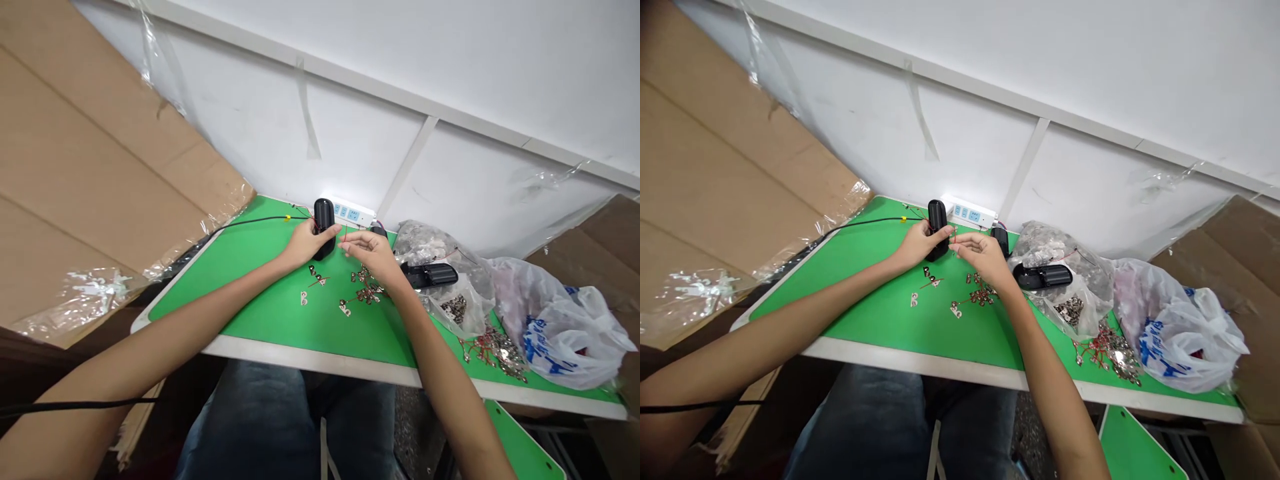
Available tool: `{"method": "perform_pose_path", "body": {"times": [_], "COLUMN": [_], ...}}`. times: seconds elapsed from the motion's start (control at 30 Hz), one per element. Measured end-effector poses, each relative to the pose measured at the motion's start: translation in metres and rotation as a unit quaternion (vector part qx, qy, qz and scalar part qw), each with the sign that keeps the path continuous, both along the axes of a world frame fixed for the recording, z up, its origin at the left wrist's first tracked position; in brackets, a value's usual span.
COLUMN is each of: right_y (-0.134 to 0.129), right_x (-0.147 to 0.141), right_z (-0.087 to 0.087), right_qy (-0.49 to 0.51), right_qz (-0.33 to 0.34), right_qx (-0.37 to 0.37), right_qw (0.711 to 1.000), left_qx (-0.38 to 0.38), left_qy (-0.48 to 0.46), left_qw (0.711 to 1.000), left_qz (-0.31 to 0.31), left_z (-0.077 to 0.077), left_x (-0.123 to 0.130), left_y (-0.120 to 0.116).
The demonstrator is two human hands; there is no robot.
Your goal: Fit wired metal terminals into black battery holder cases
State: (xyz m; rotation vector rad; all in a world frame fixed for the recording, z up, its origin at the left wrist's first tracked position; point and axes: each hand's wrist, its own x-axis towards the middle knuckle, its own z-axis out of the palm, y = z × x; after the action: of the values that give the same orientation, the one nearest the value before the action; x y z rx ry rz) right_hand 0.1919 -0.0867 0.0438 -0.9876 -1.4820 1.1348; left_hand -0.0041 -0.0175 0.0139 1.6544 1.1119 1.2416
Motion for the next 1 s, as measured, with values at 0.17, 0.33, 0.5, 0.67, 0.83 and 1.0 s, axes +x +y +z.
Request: {"method": "perform_pose_path", "body": {"times": [0.17, 0.33, 0.5, 0.67, 0.83, 1.0], "right_y": [-0.002, -0.001, -0.003, -0.004, -0.004, -0.005], "right_x": [-0.006, -0.007, -0.008, -0.014, -0.019, -0.019], "right_z": [0.002, 0.001, 0.003, 0.002, -0.002, 0.000], "right_qy": [0.068, 0.132, 0.191, 0.215, 0.214, 0.207], "right_qz": [-0.043, -0.097, -0.124, -0.121, -0.113, -0.123], "right_qx": [0.009, -0.054, -0.100, -0.110, -0.096, -0.052], "right_qw": [0.997, 0.985, 0.969, 0.963, 0.966, 0.969], "left_qx": [0.008, 0.008, -0.002, -0.070, -0.112, -0.191], "left_qy": [0.002, 0.022, 0.002, -0.098, -0.108, -0.173], "left_qw": [1.000, 1.000, 1.000, 0.986, 0.955, 0.894], "left_qz": [-0.015, 0.011, -0.005, -0.112, -0.254, -0.368], "left_z": [-0.001, -0.003, -0.002, 0.003, 0.003, 0.004], "left_x": [-0.002, -0.004, -0.005, -0.006, -0.011, -0.018], "left_y": [-0.005, -0.006, -0.009, -0.014, -0.010, -0.001]}}
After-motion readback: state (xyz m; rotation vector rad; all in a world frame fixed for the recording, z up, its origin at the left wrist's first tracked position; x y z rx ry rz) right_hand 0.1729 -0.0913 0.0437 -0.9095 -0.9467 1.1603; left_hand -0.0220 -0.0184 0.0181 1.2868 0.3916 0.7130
